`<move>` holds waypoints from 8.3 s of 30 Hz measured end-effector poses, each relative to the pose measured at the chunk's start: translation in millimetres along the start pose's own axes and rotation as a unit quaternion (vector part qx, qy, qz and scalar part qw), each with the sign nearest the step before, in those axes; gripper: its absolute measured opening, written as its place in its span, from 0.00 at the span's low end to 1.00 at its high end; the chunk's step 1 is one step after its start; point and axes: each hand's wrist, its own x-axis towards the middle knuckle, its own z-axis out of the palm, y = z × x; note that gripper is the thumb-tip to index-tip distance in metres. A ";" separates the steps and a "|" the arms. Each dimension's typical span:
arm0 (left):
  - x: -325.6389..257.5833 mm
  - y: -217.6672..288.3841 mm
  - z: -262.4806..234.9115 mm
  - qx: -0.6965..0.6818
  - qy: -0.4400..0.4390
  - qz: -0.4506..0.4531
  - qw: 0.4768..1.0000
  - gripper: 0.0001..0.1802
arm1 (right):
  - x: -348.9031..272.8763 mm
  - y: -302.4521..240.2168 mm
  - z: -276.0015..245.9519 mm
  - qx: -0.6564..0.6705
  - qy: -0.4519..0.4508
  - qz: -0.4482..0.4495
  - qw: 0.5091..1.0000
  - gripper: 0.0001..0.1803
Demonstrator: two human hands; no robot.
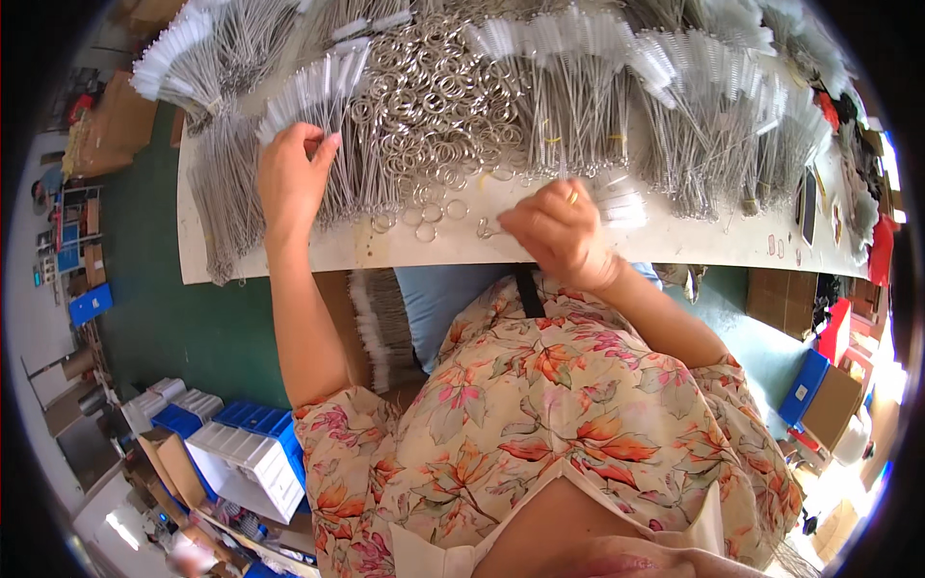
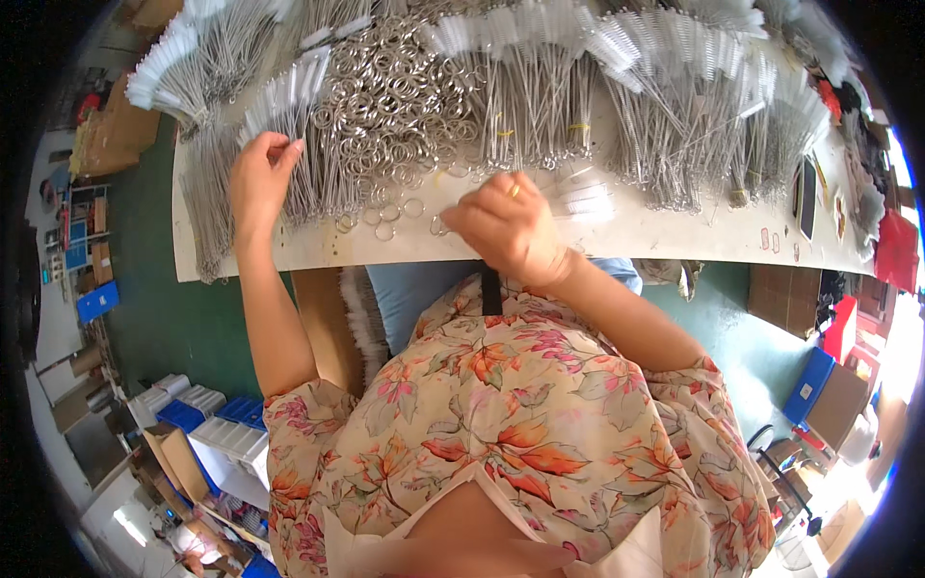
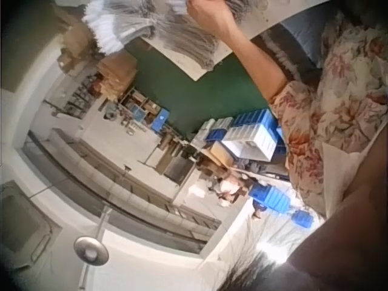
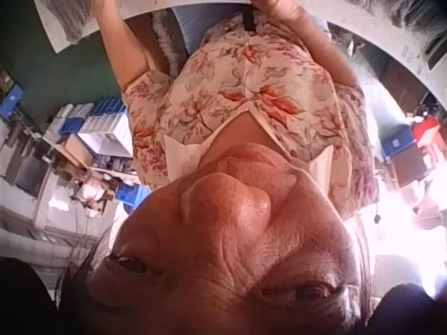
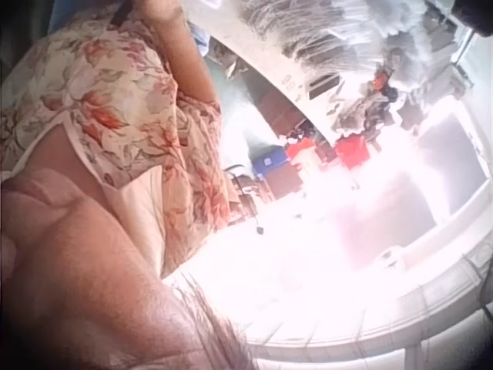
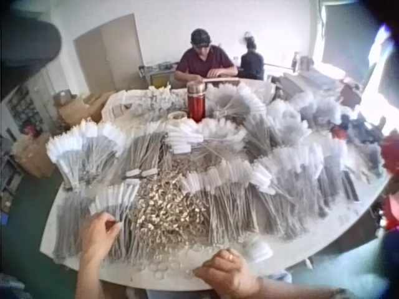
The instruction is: The person is seen putting cleaning brushes into metal rings.
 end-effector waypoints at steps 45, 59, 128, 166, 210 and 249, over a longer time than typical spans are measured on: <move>-13.4 -113.6 -33.9 -0.125 -0.046 -0.141 0.981 0.18 | 100.1 117.7 -56.8 0.031 0.042 0.382 0.923 0.12; -34.5 -60.5 -50.5 -0.427 -0.068 -0.217 0.875 0.20 | 162.3 139.2 -69.1 -0.245 -0.278 0.251 0.894 0.12; -50.2 225.3 36.5 -0.571 -0.003 0.134 0.810 0.13 | 62.4 23.4 -101.2 0.448 0.034 0.243 0.860 0.11; -102.7 149.8 4.9 -0.475 -0.048 0.224 0.850 0.13 | -10.3 -2.0 -115.8 0.333 -0.266 0.360 0.830 0.08; -82.7 150.6 -51.8 -0.454 0.067 0.237 0.856 0.19 | 58.7 -46.9 -82.9 0.543 -0.035 0.324 0.774 0.09; -86.7 138.2 -42.6 -0.613 -0.092 0.065 0.782 0.08 | 37.6 -35.8 -61.3 0.603 -0.059 0.337 0.721 0.06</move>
